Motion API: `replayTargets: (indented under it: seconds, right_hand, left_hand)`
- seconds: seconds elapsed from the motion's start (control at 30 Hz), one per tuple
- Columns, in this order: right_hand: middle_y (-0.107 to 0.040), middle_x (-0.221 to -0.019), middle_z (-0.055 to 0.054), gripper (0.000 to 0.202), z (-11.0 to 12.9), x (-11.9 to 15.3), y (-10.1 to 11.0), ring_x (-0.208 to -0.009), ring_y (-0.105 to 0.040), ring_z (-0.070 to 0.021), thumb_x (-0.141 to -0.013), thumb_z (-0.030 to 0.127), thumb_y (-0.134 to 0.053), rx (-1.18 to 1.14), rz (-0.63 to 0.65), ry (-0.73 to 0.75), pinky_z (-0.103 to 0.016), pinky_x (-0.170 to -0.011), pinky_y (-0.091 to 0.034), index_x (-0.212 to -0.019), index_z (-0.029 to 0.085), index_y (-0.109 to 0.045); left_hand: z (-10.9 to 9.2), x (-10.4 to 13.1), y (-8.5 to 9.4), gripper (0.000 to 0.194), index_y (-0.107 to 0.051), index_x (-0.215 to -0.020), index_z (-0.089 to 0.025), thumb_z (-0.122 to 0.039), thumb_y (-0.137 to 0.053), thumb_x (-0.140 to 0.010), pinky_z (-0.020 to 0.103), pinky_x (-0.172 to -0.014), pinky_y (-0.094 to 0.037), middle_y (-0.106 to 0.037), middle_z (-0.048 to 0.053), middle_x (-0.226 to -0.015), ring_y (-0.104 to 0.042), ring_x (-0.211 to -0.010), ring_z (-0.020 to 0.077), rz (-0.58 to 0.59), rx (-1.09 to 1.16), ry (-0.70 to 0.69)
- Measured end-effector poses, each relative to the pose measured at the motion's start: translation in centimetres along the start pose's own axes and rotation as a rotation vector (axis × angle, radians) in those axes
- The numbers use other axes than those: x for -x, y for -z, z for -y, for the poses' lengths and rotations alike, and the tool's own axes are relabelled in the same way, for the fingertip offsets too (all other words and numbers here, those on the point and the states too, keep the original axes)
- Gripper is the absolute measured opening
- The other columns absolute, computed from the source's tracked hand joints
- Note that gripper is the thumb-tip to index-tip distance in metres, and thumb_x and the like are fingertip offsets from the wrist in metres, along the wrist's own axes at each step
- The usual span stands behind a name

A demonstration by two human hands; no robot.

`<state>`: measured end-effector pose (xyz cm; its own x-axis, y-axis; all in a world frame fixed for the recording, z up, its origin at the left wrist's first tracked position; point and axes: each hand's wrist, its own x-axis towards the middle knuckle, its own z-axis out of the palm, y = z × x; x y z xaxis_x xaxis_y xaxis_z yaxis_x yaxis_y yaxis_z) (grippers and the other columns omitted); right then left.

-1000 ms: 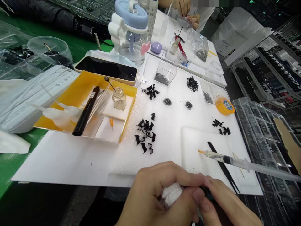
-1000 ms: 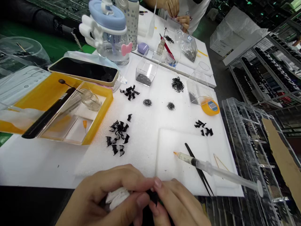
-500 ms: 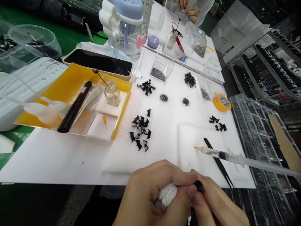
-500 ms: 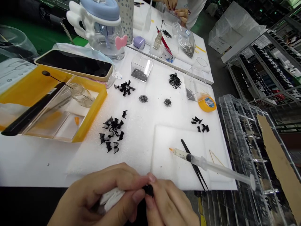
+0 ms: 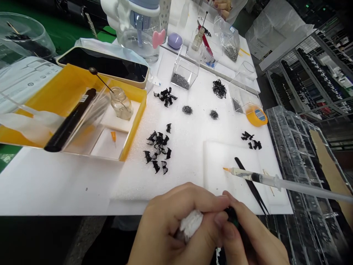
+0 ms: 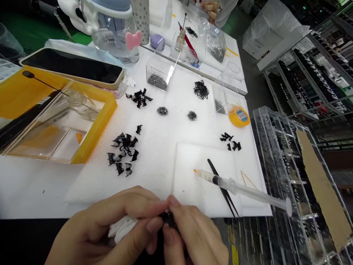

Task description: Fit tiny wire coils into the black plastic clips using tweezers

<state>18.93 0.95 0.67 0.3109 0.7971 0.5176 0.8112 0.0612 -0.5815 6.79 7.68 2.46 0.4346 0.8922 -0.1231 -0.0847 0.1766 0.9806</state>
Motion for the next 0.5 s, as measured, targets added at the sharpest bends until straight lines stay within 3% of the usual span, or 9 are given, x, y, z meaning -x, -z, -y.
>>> replayTargets:
  seconds: [0.17,0.3,0.5]
  right_hand:
    - [-0.067,-0.093,0.004,0.037,-0.8,0.4,0.1,-0.075,-0.063,-0.0062,-0.074,0.013,-0.065,-0.017,-0.029,-0.007,-0.012,-0.068,-0.051,-0.109,0.023,-0.064]
    - [-0.066,-0.091,0.004,0.036,-1.1,0.6,0.4,-0.075,-0.062,-0.0031,-0.076,0.012,-0.064,-0.040,0.020,-0.004,-0.008,-0.069,-0.050,-0.110,0.021,-0.063]
    - [-0.067,-0.093,0.005,0.034,-1.6,0.5,1.4,-0.075,-0.061,-0.0039,-0.076,0.017,-0.066,-0.032,0.039,0.009,-0.009,-0.069,-0.050,-0.109,0.022,-0.063]
  left_hand:
    - [-0.1,-0.5,-0.3,0.013,-0.071,-0.086,-0.025,-0.031,-0.065,-0.076,0.018,-0.047,-0.052,-0.068,0.000,-0.060,-0.064,-0.057,0.0146,-0.068,-0.059,0.000]
    - [-0.4,-1.1,-0.7,0.020,-0.071,-0.088,-0.025,-0.039,-0.065,-0.074,0.020,-0.050,-0.053,-0.067,0.001,-0.058,-0.065,-0.062,0.0175,-0.097,-0.087,-0.014]
    - [-0.3,-0.6,-0.7,0.014,-0.071,-0.088,-0.025,-0.027,-0.064,-0.076,0.019,-0.052,-0.054,-0.070,0.000,-0.064,-0.066,-0.062,0.0158,-0.055,-0.053,-0.009]
